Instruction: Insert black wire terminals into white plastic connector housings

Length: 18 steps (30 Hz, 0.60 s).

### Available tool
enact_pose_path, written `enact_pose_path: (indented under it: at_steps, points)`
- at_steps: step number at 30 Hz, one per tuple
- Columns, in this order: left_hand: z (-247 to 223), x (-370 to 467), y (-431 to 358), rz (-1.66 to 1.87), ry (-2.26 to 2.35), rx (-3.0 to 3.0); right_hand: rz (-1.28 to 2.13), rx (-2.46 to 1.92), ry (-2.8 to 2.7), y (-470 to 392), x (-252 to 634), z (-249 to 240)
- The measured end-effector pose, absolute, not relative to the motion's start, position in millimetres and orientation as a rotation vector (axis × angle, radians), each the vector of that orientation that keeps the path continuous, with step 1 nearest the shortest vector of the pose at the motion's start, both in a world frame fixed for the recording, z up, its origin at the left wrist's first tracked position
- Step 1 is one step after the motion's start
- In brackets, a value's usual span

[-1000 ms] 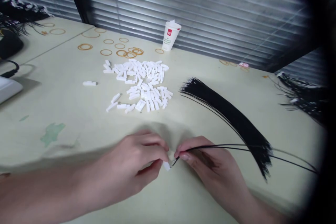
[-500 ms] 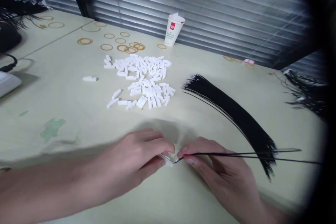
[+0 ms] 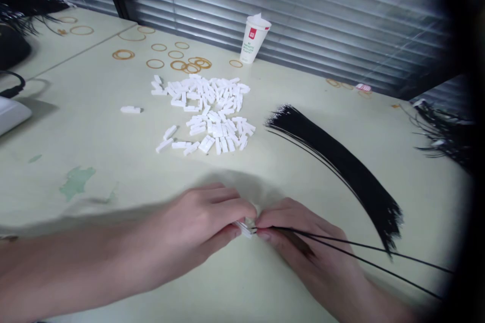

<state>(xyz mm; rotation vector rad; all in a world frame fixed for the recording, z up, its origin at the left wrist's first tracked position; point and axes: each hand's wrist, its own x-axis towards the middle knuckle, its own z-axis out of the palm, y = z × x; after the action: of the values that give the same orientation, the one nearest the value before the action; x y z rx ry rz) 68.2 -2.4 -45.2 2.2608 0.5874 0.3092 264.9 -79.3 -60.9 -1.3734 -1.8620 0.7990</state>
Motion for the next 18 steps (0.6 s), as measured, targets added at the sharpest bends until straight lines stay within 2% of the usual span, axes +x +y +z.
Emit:
enact_pose_path:
  at_steps: [12,18]
  points:
    - [-46.1,67.7,-2.5,0.288,0.586,2.228,0.706,-1.294,-1.976,-78.1,263.1,-56.9]
    - [-45.2,69.0,-3.2,0.321,0.558,2.24,0.785,-1.228,-1.952,-78.7,263.6,-59.1]
